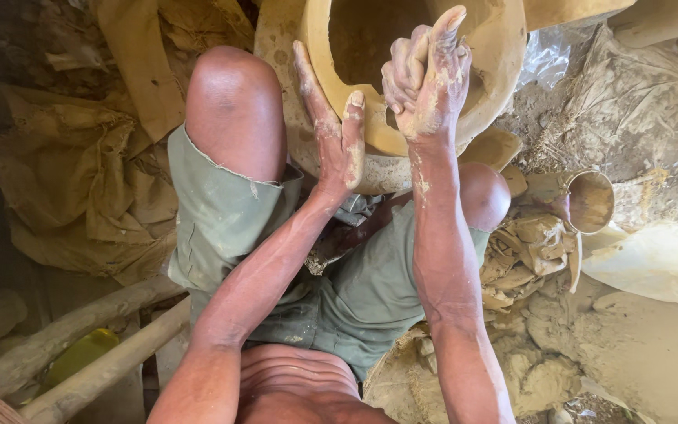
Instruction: The person shapes and smooths the interior and exterior of a clay pot using their hands and various wooden tools while it sits on a manually operated pottery wheel.
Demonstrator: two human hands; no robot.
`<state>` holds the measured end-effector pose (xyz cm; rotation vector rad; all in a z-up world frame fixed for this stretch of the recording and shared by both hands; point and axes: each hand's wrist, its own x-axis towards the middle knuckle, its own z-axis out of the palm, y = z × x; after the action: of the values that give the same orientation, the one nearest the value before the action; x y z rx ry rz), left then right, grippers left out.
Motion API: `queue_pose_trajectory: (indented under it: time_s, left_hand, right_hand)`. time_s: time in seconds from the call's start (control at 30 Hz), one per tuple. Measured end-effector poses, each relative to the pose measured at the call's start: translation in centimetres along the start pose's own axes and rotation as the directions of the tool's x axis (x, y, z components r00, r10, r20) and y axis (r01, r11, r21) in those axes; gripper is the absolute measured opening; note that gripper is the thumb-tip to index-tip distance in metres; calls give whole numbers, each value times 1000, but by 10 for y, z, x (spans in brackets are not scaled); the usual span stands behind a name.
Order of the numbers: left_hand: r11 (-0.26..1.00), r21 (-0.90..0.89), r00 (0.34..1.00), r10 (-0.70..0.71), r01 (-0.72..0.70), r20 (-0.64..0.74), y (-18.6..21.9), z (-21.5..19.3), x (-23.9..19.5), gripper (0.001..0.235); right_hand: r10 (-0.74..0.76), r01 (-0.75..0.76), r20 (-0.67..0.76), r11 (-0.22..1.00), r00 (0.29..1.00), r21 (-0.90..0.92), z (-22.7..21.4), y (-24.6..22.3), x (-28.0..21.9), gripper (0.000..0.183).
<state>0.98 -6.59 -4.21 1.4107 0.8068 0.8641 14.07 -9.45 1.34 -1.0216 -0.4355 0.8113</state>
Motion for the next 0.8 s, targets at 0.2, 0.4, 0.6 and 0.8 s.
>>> queue_pose_trajectory:
  time_s: [0.2, 0.4, 0.6, 0.8]
  left_hand:
    - [999, -3, 999, 37, -37, -5, -6, 0, 3, 80]
    - [999, 9, 999, 37, -37, -10, -9, 1, 3, 80]
    - [999, -10, 999, 51, -51, -2, -9, -1, 5, 79]
    - [997, -3, 997, 83, -83, 2, -13, -3, 6, 77]
  right_hand:
    - [-3, 3, -4, 999, 1000, -43, 5, 1, -1, 62]
    - [30, -30, -8, 998, 1000, -49, 5, 4, -2, 63]
    - [45, -45, -2, 998, 999, -31, 5, 7, -5, 66]
    - [66, -63, 34, 996, 997, -58, 7, 8, -7, 65]
